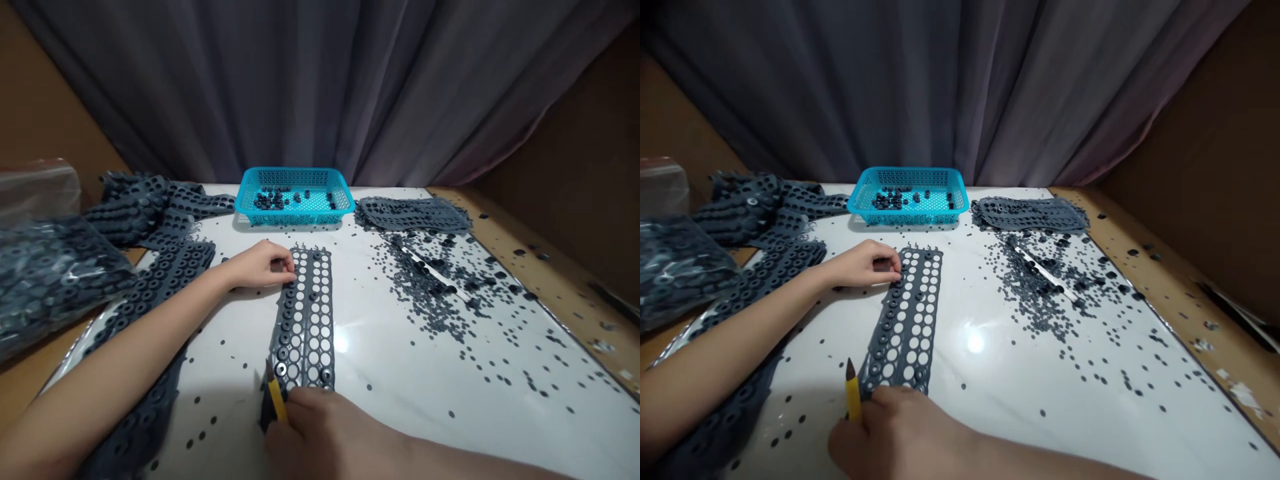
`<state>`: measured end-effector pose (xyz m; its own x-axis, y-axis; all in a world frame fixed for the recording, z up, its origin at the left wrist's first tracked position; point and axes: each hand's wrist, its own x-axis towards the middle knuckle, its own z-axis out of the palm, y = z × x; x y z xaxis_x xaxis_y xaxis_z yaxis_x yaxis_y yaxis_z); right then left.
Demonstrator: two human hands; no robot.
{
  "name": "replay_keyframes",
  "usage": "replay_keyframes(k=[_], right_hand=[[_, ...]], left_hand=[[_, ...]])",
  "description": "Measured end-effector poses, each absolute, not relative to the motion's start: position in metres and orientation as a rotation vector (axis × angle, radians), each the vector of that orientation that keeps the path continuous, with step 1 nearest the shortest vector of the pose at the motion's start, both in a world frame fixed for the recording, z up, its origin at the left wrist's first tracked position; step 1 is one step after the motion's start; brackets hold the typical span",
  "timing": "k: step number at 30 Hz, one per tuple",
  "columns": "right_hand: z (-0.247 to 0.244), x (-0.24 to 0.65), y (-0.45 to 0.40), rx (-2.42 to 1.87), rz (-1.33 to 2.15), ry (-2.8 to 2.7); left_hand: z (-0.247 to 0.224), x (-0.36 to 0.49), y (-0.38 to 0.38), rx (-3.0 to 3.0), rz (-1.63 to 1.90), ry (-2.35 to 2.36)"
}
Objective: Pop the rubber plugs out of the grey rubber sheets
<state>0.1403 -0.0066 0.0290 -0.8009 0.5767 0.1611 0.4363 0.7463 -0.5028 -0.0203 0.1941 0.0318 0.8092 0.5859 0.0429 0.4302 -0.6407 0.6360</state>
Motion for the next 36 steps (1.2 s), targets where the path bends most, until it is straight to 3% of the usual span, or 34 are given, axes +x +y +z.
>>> replay_keyframes(k=[4, 7, 11, 22, 30, 36], right_hand=[[0.051, 0.165, 0.031, -1.044, 1.121, -2.208], [0.04, 0.177, 0.077, -1.241, 1.194, -1.604], [0.008, 0.176, 0.115, -1.269, 1.233, -1.257], [-0.006, 0.173, 0.113, -1.164, 1.319, -1.252], [0.013, 0.169, 0.109, -1.299, 1.004, -1.636], [0.012, 0.17, 0.109, -1.298, 1.005, -1.636]], left_hand=[[0.036, -0.019, 0.192, 2.417, 0.256, 0.682], [0.037, -0.018, 0.19, 2.456, 0.213, 0.7], [0.038, -0.02, 0.189, 2.436, 0.188, 0.717], [0.035, -0.018, 0.187, 2.411, 0.225, 0.667], [0.033, -0.016, 0.182, 2.572, 0.097, 0.695], [0.034, -0.01, 0.17, 2.762, -0.004, 0.742]])
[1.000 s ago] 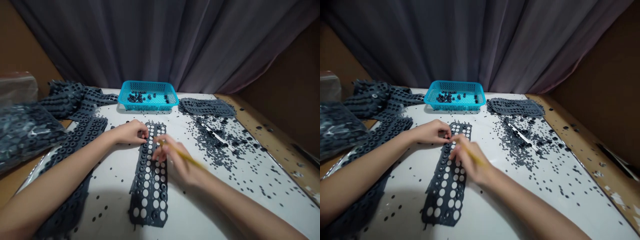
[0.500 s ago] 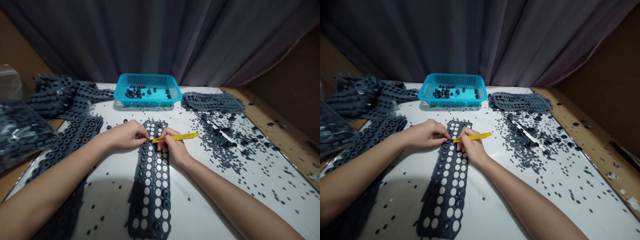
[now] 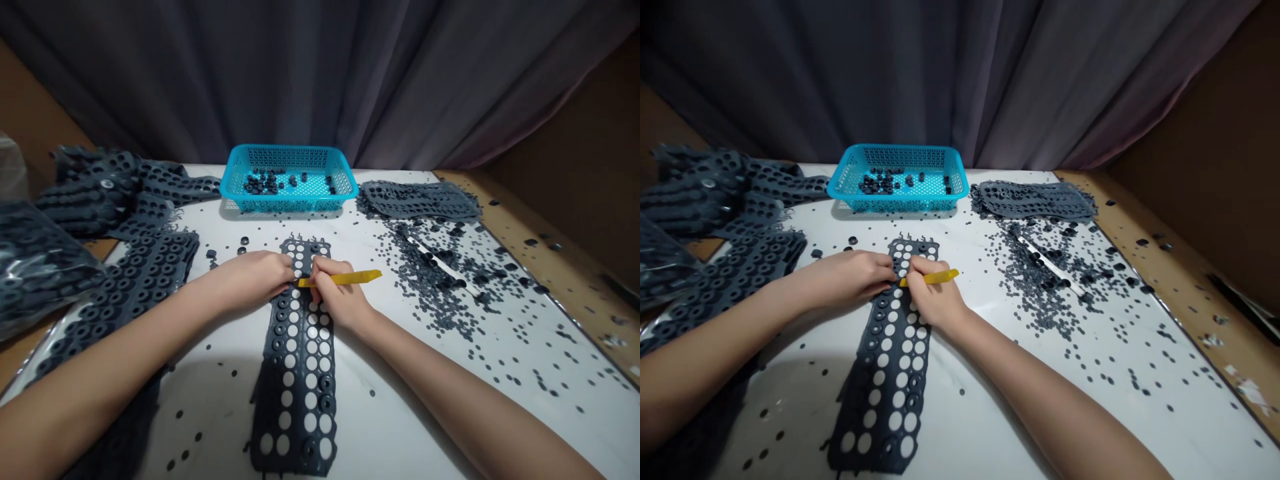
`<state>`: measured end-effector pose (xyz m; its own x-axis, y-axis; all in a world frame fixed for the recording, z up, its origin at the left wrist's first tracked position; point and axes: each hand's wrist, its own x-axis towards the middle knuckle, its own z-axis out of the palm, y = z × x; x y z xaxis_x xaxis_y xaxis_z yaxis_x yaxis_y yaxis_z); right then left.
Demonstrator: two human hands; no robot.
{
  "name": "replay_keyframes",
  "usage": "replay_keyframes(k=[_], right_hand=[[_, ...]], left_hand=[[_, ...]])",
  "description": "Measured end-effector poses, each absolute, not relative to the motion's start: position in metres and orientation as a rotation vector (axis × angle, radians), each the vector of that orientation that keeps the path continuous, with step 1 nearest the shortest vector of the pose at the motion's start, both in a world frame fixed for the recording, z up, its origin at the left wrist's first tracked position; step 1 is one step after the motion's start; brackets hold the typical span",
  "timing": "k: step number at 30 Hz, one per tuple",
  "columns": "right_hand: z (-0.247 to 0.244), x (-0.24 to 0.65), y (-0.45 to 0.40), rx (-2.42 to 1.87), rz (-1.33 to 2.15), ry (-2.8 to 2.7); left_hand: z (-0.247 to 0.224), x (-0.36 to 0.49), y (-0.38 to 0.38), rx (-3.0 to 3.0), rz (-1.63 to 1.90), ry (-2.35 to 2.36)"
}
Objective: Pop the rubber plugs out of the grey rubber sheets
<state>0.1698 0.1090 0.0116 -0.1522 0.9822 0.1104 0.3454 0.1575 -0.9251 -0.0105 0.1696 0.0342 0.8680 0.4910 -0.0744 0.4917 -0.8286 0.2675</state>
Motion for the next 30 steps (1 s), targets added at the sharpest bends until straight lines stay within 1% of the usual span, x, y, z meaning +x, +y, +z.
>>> replay_keyframes(k=[4, 8, 11, 17, 21, 26, 30], right_hand=[[0.01, 0.171, 0.109, -1.293, 1.052, -1.595], [0.01, 0.172, 0.109, -1.298, 1.018, -1.61], [0.01, 0.172, 0.108, -1.311, 0.991, -1.614], [0.006, 0.173, 0.109, -1.31, 1.053, -1.575], [0.005, 0.172, 0.11, -1.304, 1.016, -1.588], [0.006, 0.173, 0.111, -1.281, 1.045, -1.571], [0.004, 0.173, 0.11, -1.262, 1.093, -1.524]], left_hand=[[0.032, -0.011, 0.167, 2.905, -0.055, 0.708], [0.031, -0.011, 0.17, 2.919, -0.07, 0.7], [0.031, -0.011, 0.173, 2.832, -0.023, 0.709], [0.034, -0.02, 0.187, 2.609, 0.067, 0.642], [0.039, -0.031, 0.2, 2.51, 0.206, 0.773], [0.043, -0.032, 0.204, 2.08, 0.453, 1.008], [0.048, -0.025, 0.202, 1.512, 0.568, 0.959]])
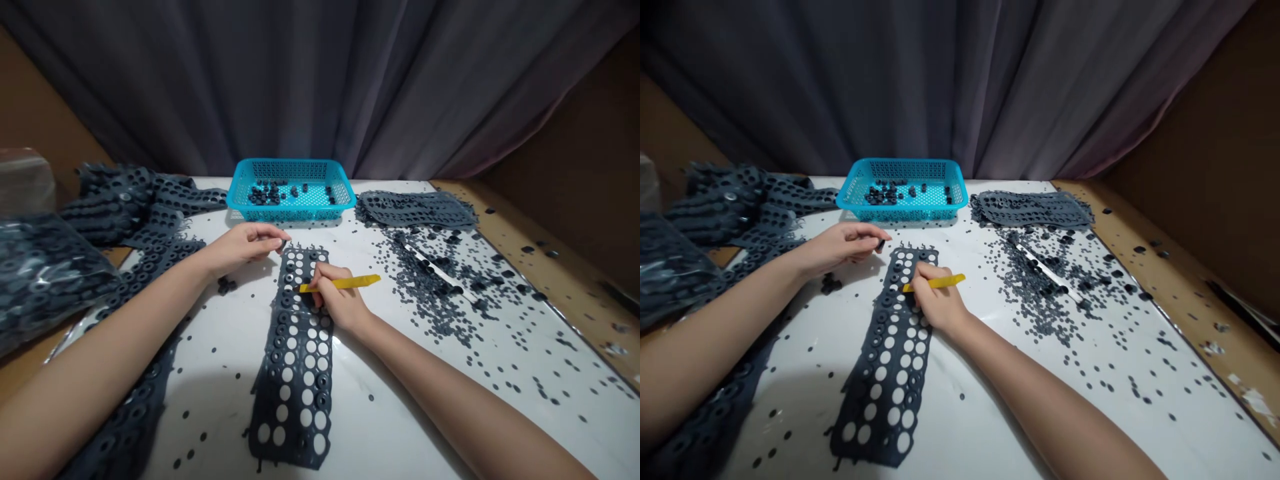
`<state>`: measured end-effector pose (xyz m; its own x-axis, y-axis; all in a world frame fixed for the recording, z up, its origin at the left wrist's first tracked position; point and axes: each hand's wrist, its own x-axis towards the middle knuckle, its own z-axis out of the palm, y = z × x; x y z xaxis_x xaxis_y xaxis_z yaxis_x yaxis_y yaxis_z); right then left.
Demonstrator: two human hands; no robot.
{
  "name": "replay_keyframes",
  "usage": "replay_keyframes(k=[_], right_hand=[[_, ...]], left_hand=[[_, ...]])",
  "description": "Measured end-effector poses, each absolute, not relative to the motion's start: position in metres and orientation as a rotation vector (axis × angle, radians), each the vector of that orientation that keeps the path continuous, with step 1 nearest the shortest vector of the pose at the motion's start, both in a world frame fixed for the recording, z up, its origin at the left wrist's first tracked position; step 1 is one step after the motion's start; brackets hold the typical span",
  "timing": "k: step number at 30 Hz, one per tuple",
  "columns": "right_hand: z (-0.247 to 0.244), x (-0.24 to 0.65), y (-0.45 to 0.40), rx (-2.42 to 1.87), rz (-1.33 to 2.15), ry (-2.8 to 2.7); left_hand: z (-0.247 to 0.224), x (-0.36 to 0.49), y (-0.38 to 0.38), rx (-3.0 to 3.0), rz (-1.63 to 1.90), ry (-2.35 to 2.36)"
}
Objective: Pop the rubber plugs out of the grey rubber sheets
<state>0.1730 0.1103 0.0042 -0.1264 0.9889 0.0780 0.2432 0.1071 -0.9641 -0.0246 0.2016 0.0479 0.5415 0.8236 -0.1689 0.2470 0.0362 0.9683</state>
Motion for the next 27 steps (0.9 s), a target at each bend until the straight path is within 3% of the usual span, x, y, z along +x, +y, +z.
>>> replay_keyframes(k=[5, 10, 22, 27], right_hand=[[0.0, 0.173, 0.109, -1.233, 1.108, -1.493], [0.0, 0.173, 0.107, -1.241, 1.101, -1.505], [-0.002, 0.173, 0.106, -1.197, 1.082, -1.525], [0.0, 0.175, 0.105, -1.193, 1.1, -1.519]], left_hand=[[0.067, -0.02, 0.203, 0.934, 0.7, 0.689], [0.084, -0.016, 0.198, 0.729, 0.66, 0.712], [0.085, 0.015, 0.308, 1.148, 1.067, 1.32], [0.083, 0.008, 0.31, 1.416, 1.114, 1.398]])
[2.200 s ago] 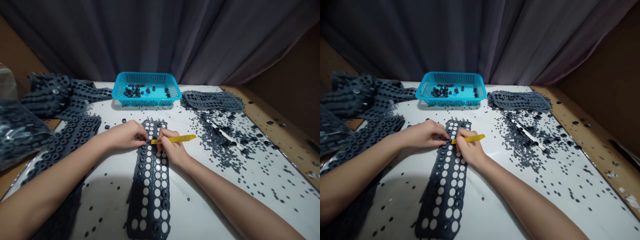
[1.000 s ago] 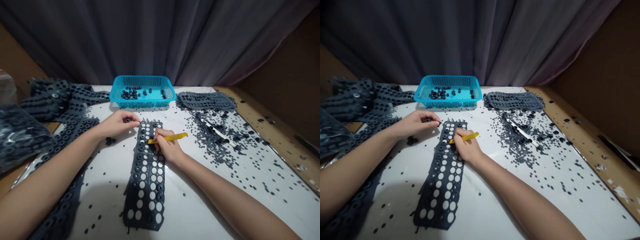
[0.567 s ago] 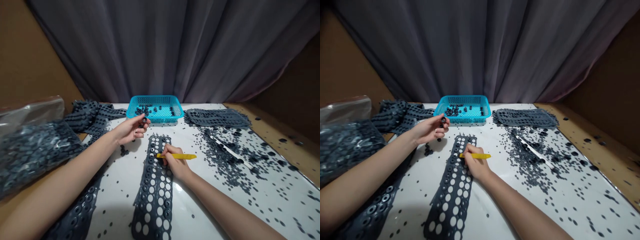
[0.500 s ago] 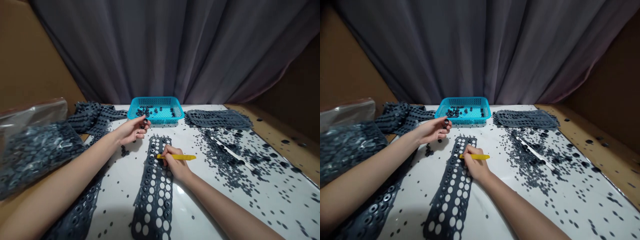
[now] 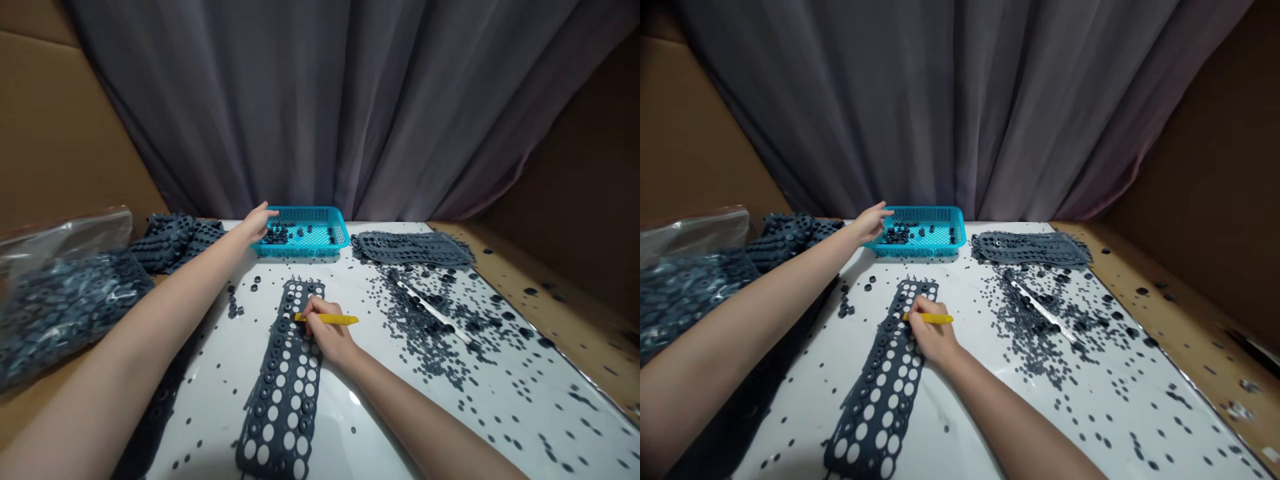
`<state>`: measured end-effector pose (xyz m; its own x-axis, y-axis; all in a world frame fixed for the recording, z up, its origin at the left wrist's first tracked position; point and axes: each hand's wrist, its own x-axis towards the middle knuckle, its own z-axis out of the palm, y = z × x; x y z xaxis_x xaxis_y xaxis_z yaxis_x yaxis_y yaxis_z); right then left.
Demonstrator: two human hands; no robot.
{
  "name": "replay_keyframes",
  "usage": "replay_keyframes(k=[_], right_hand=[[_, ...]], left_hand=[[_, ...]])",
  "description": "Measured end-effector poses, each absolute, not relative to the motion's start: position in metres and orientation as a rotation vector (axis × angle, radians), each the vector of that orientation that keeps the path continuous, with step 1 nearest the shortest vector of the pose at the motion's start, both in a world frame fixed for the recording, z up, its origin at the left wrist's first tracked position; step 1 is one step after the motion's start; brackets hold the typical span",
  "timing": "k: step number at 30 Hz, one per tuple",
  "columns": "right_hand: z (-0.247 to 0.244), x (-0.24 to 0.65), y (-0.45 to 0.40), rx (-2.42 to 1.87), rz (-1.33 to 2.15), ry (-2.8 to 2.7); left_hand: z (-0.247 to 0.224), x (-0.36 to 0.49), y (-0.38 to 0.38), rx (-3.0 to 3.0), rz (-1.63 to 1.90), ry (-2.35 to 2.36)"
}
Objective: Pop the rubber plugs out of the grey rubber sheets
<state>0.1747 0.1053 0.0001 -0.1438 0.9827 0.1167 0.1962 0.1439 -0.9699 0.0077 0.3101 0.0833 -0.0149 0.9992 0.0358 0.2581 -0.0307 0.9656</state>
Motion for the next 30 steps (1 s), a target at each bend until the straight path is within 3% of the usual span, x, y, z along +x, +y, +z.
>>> replay_keyframes(k=[4, 8, 13, 17, 23, 30], right_hand=[[0.003, 0.179, 0.105, -1.149, 1.142, -1.355], [0.01, 0.178, 0.1, -1.129, 1.215, -1.283], [0.011, 0.169, 0.09, -1.186, 1.222, -1.393], [0.007, 0.169, 0.088, -1.195, 1.219, -1.347], [0.004, 0.17, 0.09, -1.225, 1.183, -1.298], [0.003, 0.167, 0.092, -1.218, 1.26, -1.284]], left_hand=[[0.084, -0.008, 0.259, 1.729, 1.039, 1.323], [0.076, -0.02, 0.18, 2.445, 0.467, 0.994], [0.047, -0.028, 0.085, 2.362, 0.24, 1.068], [0.029, -0.029, 0.03, 2.503, 0.125, 0.865], [0.02, -0.026, 0.012, 2.75, 0.009, 0.709], [0.046, -0.025, 0.024, 2.412, 0.176, 0.715]])
